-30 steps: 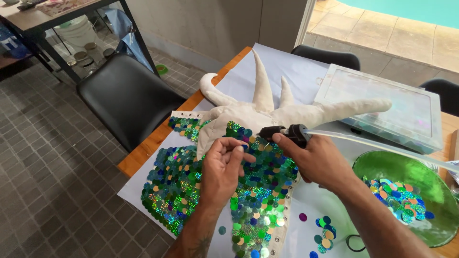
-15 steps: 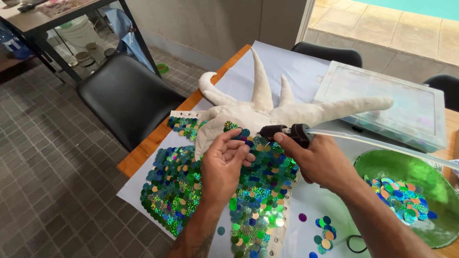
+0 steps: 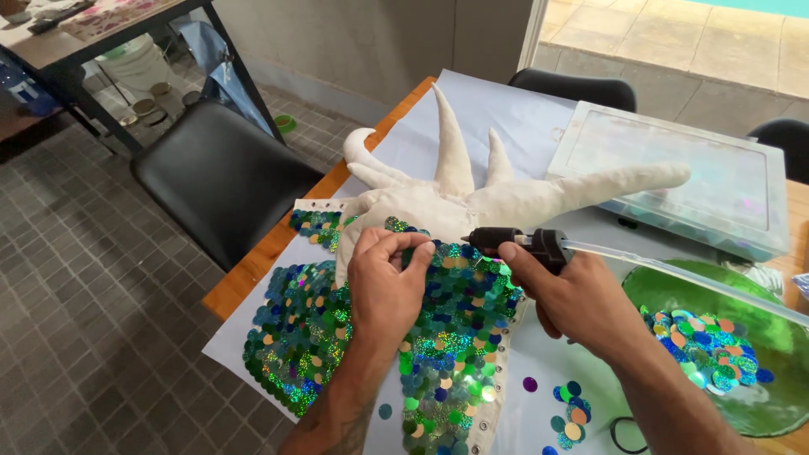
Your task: Decorating a white horned mask by applying hot glue and attaching sequins to the surface.
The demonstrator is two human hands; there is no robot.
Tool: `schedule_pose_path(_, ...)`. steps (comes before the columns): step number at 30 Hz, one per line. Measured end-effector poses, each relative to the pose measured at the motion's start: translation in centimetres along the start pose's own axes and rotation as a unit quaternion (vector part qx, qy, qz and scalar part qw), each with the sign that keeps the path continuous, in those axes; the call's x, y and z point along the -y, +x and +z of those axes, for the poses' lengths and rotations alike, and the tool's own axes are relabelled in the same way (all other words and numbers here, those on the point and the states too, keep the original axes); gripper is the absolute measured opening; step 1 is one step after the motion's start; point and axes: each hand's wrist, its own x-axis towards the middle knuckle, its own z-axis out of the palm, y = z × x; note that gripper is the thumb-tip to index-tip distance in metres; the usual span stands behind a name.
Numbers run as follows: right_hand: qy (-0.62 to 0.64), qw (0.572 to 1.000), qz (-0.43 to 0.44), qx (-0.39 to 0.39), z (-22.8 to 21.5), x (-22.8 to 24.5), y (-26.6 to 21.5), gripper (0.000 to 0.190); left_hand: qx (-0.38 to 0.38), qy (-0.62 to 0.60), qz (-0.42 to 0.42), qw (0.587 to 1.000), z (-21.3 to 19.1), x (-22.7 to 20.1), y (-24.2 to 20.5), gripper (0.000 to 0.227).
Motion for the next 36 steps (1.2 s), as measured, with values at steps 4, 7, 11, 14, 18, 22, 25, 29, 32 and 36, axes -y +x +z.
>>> schedule_pose_path(4, -0.008, 1.000, 0.009, 0.001, 0.0, -0.2, 0.0, 0.065, -0.019, 0.003, -0.003, 1.000, 0.3, -0.6, 0.0, 0.009)
schedule_pose_path(7, 0.032, 0.999, -0.011, -0.009, 0.0, -0.7, 0.0, 0.063, -0.035, 0.014, 0.008, 0.999, 0.1, -1.1, -0.1, 0.012)
schedule_pose_path(11, 0.052, 0.998, 0.020, -0.020, -0.3, -0.6, -0.7, 0.060, -0.058, 0.028, 0.008, 0.998, 0.2, -1.6, 0.0, 0.035)
schedule_pose_path(14, 0.051, 0.996, 0.072, -0.030, -0.6, -0.6, -1.3, 0.059, -0.057, 0.048, -0.018, 0.997, 0.2, -1.6, 0.1, 0.041)
schedule_pose_path(18, 0.065, 0.995, 0.052, -0.059, -0.7, -1.6, -1.7, 0.056, -0.081, 0.107, 0.052, 0.990, 0.3, -0.9, 0.4, 0.040)
schedule_pose_path(22, 0.148, 0.988, 0.000, -0.052, -0.9, -4.9, -1.3, 0.055, -0.070, 0.099, 0.127, 0.984, 0.0, 0.4, -0.3, 0.023)
schedule_pose_path(25, 0.271, 0.952, -0.140, -0.037, -1.4, -8.3, -0.5, 0.049, -0.084, 0.126, 0.290, 0.945, -0.6, 1.9, -1.2, 0.015)
schedule_pose_path(29, 0.405, 0.889, -0.215, 0.013, -2.1, -10.1, -0.7, 0.056, -0.045, 0.180, 0.377, 0.907, -1.0, 3.3, -1.6, 0.050)
schedule_pose_path(32, 0.390, 0.896, -0.213, 0.013, -2.2, -10.0, -0.8, 0.061, -0.029, 0.237, 0.397, 0.886, -1.1, 3.8, -1.1, 0.055)
schedule_pose_path(36, 0.384, 0.899, -0.209, 0.015, -2.4, -9.6, -1.3, 0.066, -0.023, 0.237, 0.418, 0.877, -1.3, 3.9, -0.4, 0.052)
